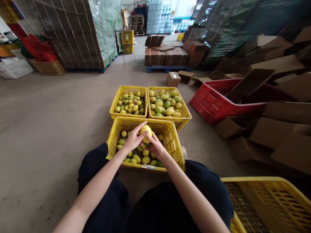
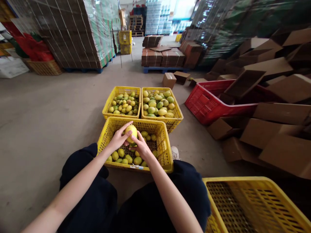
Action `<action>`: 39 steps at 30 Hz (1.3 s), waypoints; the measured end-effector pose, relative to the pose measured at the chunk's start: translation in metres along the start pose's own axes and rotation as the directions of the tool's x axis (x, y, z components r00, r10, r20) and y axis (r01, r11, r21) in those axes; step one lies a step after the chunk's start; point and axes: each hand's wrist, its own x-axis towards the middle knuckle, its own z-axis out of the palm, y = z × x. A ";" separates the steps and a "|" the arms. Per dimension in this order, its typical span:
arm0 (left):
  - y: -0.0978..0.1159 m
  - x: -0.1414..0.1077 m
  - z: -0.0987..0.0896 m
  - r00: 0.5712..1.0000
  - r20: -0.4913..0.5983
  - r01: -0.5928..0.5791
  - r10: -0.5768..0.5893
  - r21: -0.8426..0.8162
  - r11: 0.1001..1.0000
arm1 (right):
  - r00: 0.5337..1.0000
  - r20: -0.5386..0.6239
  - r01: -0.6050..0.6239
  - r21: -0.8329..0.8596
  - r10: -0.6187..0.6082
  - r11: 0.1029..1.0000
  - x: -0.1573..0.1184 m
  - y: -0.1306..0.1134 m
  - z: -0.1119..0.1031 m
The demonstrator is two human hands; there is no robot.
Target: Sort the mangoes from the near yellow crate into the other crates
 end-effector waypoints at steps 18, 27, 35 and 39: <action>-0.005 0.004 -0.007 0.957 0.153 -0.289 0.247 0.600 0.746 | 0.988 0.125 0.035 0.379 -0.088 0.925 -0.002 -0.007 -0.012; -0.008 0.005 -0.007 0.899 0.001 -0.359 0.439 0.578 0.733 | 0.986 -0.042 0.167 0.292 -0.162 0.942 0.001 -0.013 -0.011; 0.001 0.003 -0.011 0.790 -0.128 -0.450 0.600 0.544 0.708 | 0.815 -0.301 0.440 -0.237 -0.496 0.866 -0.002 -0.031 -0.012; -0.002 0.001 -0.008 0.812 -0.072 -0.448 0.579 0.559 0.698 | 0.772 -0.223 0.544 -0.252 -0.595 0.800 -0.006 -0.030 -0.007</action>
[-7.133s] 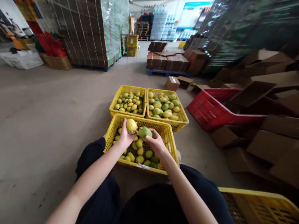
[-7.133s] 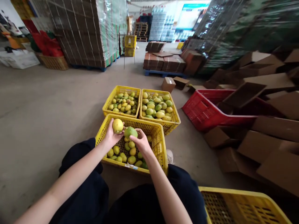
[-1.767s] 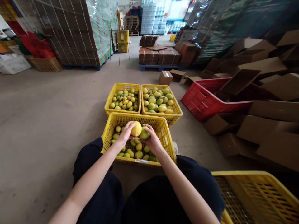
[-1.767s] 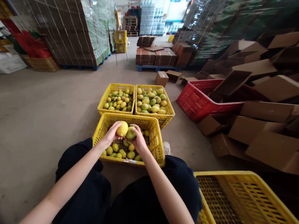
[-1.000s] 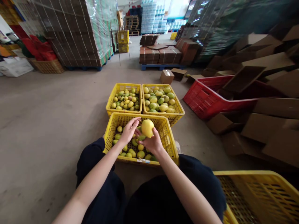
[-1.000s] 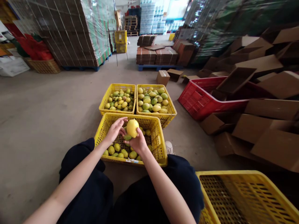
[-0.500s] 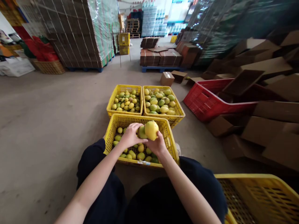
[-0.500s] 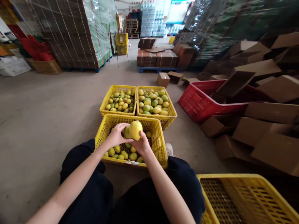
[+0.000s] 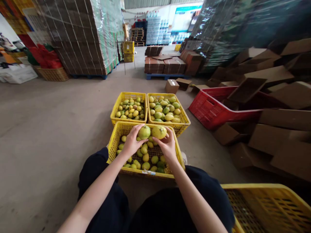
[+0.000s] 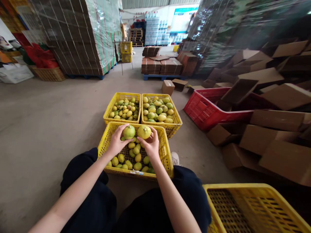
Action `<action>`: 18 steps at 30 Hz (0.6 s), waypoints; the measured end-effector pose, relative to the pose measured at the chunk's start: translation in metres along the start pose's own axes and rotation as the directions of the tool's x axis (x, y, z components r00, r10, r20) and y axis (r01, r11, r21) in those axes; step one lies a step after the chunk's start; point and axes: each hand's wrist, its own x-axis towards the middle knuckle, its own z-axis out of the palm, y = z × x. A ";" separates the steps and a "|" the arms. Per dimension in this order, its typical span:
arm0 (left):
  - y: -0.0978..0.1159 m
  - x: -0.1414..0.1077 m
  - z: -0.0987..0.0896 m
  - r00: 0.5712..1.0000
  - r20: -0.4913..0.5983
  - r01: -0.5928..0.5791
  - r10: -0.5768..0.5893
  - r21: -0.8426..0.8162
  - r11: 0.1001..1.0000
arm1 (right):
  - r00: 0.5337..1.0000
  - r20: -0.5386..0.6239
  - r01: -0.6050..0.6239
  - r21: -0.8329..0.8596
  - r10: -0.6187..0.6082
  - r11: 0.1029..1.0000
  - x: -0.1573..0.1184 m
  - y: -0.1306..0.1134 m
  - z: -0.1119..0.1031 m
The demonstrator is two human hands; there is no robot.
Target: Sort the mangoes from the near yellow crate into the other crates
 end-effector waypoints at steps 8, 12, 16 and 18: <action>0.001 -0.002 0.000 0.995 -0.008 0.097 -0.097 -0.030 0.995 | 0.996 0.069 0.051 -0.010 -0.050 0.999 -0.001 -0.004 0.000; 0.003 0.002 0.001 0.967 0.054 0.250 -0.247 -0.344 0.905 | 0.998 0.065 -0.021 0.015 0.020 1.000 0.000 -0.006 0.000; 0.005 0.007 0.003 0.888 0.221 0.444 -0.402 -0.636 0.631 | 0.966 0.135 -0.238 0.113 0.222 0.965 0.000 -0.009 0.000; 0.005 0.007 0.004 0.833 0.325 0.536 -0.447 -0.676 0.506 | 0.939 0.194 -0.316 0.168 0.283 0.934 0.000 -0.007 -0.001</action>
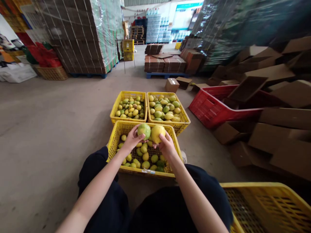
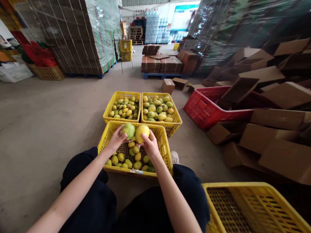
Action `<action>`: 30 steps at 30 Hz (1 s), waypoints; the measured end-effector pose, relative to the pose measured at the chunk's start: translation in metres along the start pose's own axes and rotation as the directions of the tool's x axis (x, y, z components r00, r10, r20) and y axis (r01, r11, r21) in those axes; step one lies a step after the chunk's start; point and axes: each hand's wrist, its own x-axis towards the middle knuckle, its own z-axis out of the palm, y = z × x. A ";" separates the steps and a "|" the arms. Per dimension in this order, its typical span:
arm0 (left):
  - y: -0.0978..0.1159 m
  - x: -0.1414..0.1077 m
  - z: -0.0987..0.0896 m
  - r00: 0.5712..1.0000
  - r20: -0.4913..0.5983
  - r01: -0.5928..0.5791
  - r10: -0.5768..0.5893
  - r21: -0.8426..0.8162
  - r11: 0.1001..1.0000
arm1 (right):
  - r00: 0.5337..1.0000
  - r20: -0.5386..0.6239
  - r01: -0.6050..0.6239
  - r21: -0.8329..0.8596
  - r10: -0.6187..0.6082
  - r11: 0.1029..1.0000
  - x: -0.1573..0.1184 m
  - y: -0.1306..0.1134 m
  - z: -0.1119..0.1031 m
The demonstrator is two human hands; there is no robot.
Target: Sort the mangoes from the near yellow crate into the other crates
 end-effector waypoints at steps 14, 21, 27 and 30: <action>0.001 0.003 -0.001 0.901 0.166 0.424 -0.401 -0.144 0.894 | 0.952 0.094 -0.293 -0.003 0.292 0.956 0.007 0.010 -0.004; 0.009 -0.002 -0.001 0.998 -0.051 0.031 -0.027 0.076 0.997 | 0.963 -0.235 0.090 -0.177 -0.131 0.980 0.001 0.003 0.001; 0.006 -0.001 -0.007 0.974 -0.036 -0.192 0.224 0.395 0.898 | 0.891 -0.174 0.315 -0.429 -0.420 0.847 -0.003 0.002 -0.001; 0.005 -0.001 -0.006 0.968 -0.006 -0.222 0.251 0.446 0.867 | 0.884 -0.119 0.362 -0.440 -0.452 0.822 -0.003 0.007 -0.004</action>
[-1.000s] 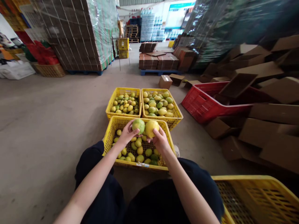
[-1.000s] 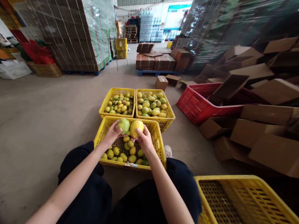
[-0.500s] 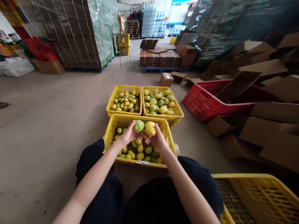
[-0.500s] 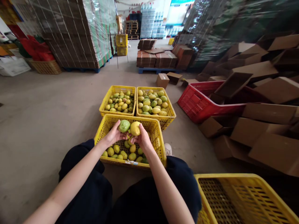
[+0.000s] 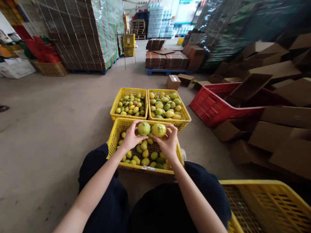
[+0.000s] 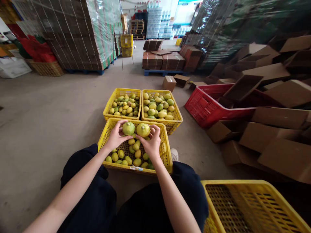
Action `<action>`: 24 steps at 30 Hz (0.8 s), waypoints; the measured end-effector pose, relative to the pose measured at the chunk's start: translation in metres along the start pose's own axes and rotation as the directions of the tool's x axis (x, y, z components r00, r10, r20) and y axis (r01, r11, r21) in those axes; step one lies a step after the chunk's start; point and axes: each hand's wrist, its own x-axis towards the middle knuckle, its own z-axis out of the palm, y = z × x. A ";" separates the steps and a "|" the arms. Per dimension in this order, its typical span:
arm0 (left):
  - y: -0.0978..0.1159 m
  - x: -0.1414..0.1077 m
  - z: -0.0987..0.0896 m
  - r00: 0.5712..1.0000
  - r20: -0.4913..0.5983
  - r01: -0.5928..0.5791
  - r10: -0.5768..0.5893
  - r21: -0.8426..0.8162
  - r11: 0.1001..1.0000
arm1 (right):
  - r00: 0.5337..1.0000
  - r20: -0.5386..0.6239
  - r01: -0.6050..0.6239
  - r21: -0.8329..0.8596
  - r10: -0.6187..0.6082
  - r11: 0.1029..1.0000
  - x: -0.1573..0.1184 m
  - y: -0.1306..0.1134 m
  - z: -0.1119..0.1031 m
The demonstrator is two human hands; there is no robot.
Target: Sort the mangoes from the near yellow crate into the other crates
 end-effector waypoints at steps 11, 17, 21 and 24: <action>-0.004 0.002 -0.004 1.000 -0.003 0.030 -0.031 -0.109 0.994 | 0.993 0.085 -0.099 0.172 0.085 0.980 0.006 -0.007 -0.001; 0.002 0.007 -0.011 0.979 0.070 0.204 -0.193 -0.423 0.883 | 0.958 0.135 -0.283 0.319 0.252 0.905 0.009 -0.013 -0.007; 0.006 0.006 -0.015 0.941 0.160 0.335 -0.298 -0.558 0.759 | 0.918 0.166 -0.398 0.402 0.361 0.825 0.013 -0.010 -0.011; 0.007 0.006 -0.016 0.924 0.205 0.378 -0.323 -0.614 0.693 | 0.872 0.256 -0.490 0.405 0.418 0.772 0.017 -0.006 -0.015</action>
